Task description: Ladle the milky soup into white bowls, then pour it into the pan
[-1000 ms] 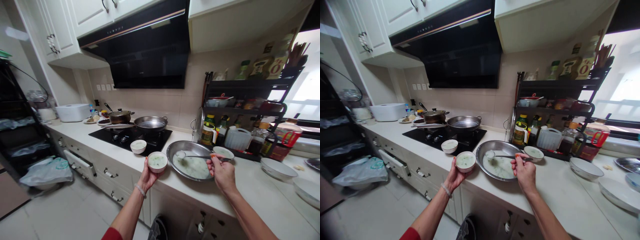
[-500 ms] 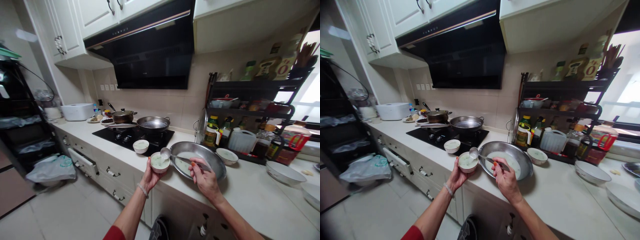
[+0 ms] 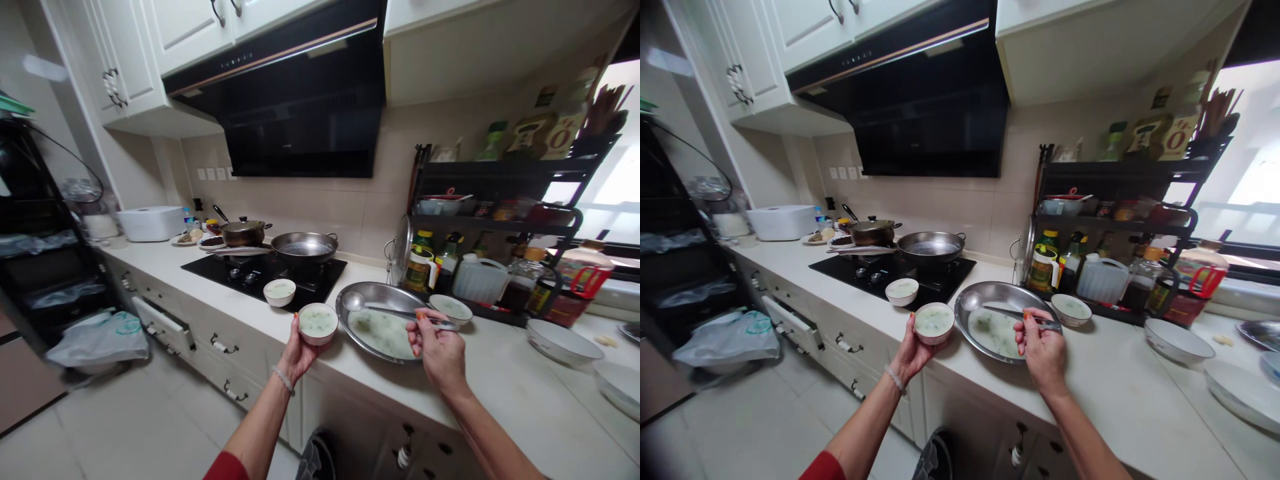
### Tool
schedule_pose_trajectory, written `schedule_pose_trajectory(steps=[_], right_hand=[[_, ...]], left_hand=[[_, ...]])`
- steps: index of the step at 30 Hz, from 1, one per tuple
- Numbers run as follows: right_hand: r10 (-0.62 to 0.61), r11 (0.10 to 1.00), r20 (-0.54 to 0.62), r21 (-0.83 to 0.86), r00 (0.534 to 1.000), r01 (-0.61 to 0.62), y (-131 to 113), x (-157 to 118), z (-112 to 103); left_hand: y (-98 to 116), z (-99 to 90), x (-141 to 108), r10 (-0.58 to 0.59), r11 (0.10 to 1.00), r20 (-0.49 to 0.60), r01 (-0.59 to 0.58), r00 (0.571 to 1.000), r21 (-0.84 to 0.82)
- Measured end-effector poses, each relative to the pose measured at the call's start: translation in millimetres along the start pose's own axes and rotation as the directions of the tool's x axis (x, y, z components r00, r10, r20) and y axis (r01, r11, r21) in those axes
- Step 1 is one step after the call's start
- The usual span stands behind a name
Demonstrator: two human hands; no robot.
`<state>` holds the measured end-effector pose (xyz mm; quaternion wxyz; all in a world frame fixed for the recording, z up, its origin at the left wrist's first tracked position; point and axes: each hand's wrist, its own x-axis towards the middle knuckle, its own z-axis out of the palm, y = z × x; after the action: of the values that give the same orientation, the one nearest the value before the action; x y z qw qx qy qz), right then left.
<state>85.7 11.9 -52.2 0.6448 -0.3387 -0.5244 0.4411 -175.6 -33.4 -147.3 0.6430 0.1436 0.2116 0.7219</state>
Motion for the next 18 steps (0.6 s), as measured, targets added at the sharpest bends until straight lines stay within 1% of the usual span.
schedule_pose_trajectory(steps=[4,7,12,15,18], right_hand=[[-0.013,0.987,0.046,-0.157,0.999,0.02,9,5,-19],[-0.053,0.959,0.078,-0.276,0.996,0.073,17,6,-30],[-0.116,0.885,0.127,-0.437,0.985,0.16,25,5,-40],[-0.083,0.886,0.145,-0.442,0.986,0.139,27,4,-40],[-0.004,0.929,0.096,-0.368,0.995,0.039,27,4,-40]], left_hand=[[0,-1.3,1,0.005,1.0,-0.012,-0.005,1.0,0.002],[0,-1.6,1,-0.001,1.0,-0.011,0.001,1.0,-0.008],[0,0.9,0,-0.002,1.0,-0.018,0.002,1.0,0.003],[1,2.1,-1,-0.004,1.0,-0.03,0.005,1.0,0.002],[1,1.4,-1,-0.007,1.0,-0.021,0.007,1.0,-0.019]])
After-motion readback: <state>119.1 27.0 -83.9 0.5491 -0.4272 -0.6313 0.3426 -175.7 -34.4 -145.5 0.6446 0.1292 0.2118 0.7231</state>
